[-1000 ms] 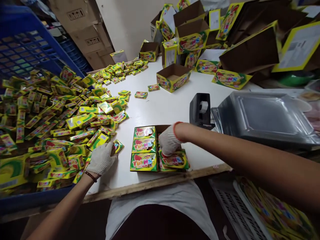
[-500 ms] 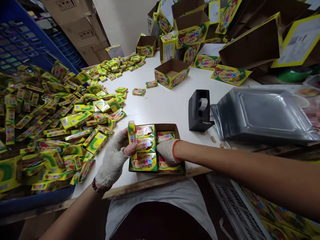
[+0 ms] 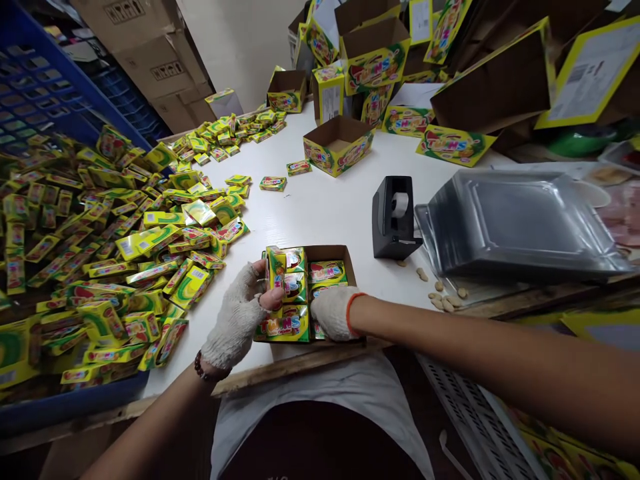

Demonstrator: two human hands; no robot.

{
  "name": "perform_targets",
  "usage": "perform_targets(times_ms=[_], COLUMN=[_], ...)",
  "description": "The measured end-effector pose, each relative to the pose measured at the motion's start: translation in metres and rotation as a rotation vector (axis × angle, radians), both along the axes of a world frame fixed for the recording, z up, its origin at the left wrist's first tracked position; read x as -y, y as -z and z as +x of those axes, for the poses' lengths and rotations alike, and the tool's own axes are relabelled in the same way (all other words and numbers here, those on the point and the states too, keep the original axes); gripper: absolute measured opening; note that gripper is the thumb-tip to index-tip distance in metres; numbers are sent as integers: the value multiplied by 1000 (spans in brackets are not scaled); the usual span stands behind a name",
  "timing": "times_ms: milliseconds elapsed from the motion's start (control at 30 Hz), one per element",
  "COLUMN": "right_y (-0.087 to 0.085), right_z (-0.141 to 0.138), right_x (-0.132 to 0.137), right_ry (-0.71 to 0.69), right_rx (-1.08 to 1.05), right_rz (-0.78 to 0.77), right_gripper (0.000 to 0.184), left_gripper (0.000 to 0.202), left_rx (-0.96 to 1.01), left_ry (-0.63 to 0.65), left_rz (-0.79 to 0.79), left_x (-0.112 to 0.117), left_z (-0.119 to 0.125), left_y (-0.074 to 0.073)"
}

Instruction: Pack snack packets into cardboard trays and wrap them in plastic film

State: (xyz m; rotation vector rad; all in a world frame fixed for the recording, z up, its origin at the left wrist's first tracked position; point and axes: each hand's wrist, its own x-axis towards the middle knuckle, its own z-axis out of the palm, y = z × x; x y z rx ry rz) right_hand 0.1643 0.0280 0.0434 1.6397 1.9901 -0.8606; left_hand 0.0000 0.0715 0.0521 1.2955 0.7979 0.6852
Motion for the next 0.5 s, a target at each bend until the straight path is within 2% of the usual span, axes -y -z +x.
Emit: perform_targets(times_ms=[67,133,200,267,333,400,467,500], right_y=[0,-9,-22,-36,-48,-60,-72,-80], right_z=[-4,0,9,21,31,38,43,44], right_x=[5,9,9,7,4,0,-4,-5], right_ry=[50,54,110,267,454,553,561,517], right_rx=[36,31,-76,-302,-592,-785,-762,-683], right_rz=[-11,-27,-51,-33,93,323,558,632], right_gripper=[41,35,22,15,22,41,53,50], left_gripper=[62,62,62,61,57,52,53,56], left_rx=[-5,1,-2,-49,-134,-215,-269,-286], left_ry=[-14,-29,-64,-128,-199,-208,-170,-140], left_rz=[2,28,89,196,395,691,1001,1116], left_x=[0,-1,-2,-1,0,2,3,3], left_z=[2,4,5,7,11,16,22,25], left_y=[5,8,8,7,6,6,6,6])
